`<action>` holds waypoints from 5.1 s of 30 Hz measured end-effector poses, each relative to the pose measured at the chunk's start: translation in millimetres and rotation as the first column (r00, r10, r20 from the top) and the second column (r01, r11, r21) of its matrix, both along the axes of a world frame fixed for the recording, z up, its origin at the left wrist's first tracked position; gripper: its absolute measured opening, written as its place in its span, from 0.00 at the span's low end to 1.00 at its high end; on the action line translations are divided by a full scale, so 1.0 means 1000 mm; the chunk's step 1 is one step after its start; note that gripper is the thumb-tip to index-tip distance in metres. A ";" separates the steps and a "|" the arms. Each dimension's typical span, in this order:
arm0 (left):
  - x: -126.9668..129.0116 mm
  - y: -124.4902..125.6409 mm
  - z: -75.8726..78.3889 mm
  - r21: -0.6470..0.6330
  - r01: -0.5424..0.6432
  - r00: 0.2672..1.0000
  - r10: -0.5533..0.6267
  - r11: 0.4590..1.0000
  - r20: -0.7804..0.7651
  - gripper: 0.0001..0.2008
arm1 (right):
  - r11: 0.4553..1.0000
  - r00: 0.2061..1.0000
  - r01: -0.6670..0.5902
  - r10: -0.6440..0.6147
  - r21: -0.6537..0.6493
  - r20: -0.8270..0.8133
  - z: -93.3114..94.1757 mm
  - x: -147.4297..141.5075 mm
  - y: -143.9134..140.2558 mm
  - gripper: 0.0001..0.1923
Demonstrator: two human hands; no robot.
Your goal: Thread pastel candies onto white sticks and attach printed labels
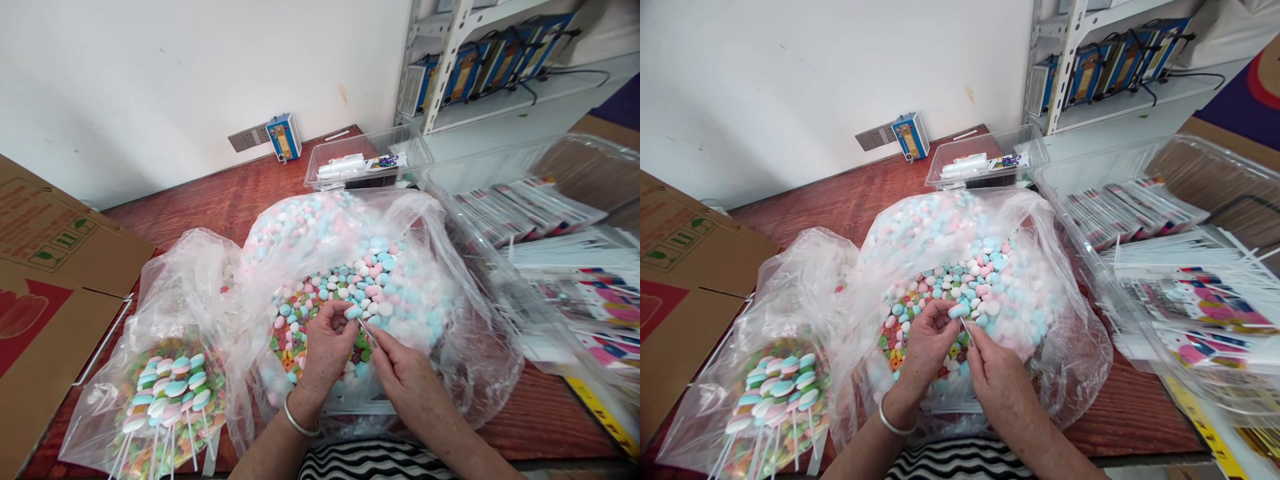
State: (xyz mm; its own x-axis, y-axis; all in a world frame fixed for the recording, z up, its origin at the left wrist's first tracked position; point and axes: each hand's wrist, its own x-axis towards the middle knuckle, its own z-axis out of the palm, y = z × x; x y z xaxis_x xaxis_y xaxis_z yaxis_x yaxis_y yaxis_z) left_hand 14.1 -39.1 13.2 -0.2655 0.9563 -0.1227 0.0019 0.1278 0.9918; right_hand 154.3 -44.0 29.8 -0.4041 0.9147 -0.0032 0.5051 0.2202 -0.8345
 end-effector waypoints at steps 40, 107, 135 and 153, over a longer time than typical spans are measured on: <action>-0.105 -0.078 0.004 -0.124 -0.078 0.379 -0.086 0.989 -0.921 0.09 | 0.930 0.906 -0.349 0.366 -0.116 0.210 -0.019 -0.023 -0.010 0.16; -0.104 -0.060 -0.002 -0.031 0.023 0.440 -0.038 0.999 -0.897 0.11 | 0.937 0.936 -0.348 0.347 -0.003 -0.064 -0.032 -0.019 -0.005 0.14; -0.057 -0.054 0.014 -0.129 -0.236 0.960 0.209 0.963 -0.188 0.05 | 0.943 0.942 -0.330 0.333 -0.051 0.054 -0.020 -0.017 -0.005 0.15; -0.051 -0.056 0.007 -0.125 -0.175 0.974 0.190 0.977 0.126 0.11 | 0.949 0.949 -0.312 0.308 -0.046 -0.071 -0.027 -0.017 -0.009 0.15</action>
State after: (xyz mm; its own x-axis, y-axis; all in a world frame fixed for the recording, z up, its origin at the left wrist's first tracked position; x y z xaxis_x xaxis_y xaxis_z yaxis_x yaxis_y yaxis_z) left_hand -37.1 -94.8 20.6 -0.4075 0.8711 -0.2742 -0.1667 0.2242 0.9602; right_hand 137.3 -53.4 2.8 -0.6689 0.7432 -0.0162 0.3661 0.3103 -0.8773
